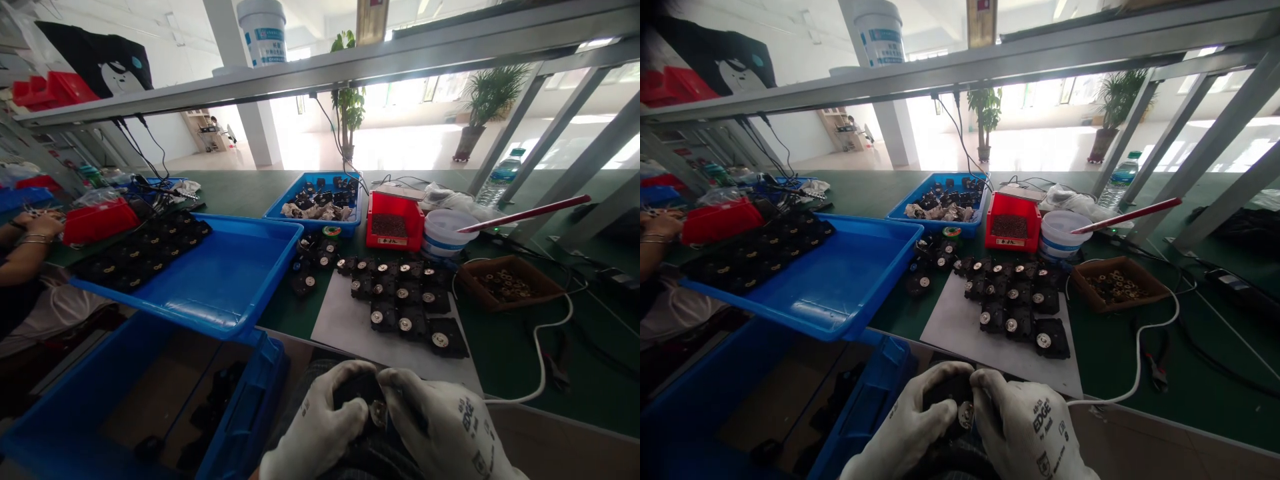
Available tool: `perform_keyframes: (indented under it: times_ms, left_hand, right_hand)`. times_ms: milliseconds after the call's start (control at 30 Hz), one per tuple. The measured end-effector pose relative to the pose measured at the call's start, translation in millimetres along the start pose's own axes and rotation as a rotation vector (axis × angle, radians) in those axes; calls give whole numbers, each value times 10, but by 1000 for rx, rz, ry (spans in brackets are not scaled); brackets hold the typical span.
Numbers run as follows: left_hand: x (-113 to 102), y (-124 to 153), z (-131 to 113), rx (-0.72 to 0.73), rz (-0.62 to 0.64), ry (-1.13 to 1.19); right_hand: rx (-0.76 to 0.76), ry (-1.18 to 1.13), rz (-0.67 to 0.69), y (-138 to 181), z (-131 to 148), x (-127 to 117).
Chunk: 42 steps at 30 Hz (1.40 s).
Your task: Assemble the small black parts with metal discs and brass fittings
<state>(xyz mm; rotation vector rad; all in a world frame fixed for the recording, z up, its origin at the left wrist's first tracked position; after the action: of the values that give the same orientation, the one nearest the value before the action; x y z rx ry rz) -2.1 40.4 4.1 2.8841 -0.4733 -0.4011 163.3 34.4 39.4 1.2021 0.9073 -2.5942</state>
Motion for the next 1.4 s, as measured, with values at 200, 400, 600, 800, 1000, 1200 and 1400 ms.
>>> perform_keyframes:
  times_ms: [200, 400, 600, 800, 1000, 1200, 1400]
  left_hand:
    - [-3, -62, 32, -28, 21, 26]
    - [-16, -115, 66, -40, 10, 30]
    - [-43, -132, 138, -60, -59, 175]
    - [-71, -166, 243, -54, -154, 279]
    - [-25, -195, 283, -24, -124, 275]
    - [20, -165, 222, -8, -82, 260]
    - [12, -173, 189, -47, -71, 213]
  right_hand:
    - [8, -4, 24, -17, -67, 52]
    - [17, -26, 19, -80, -76, 55]
    - [313, -201, 87, -62, -226, 5]
    - [362, -274, 189, -28, -304, -45]
    - [398, -439, 207, -4, -324, 59]
    - [808, -795, 249, 26, -328, 223]
    - [894, -919, 336, 5, -323, 297]
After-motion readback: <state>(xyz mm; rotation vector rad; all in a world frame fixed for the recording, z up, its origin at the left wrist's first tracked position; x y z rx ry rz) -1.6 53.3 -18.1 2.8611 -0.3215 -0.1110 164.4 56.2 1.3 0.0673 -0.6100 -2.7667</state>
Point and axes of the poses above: each hand's wrist, its own y-axis away from the middle knuckle, its own x-axis out of the palm, z = x × y, the point moved 6 cm from there along -y, towards the middle knuckle, and after that the axes turned 9 degrees about -y, right-handed, at the moved point
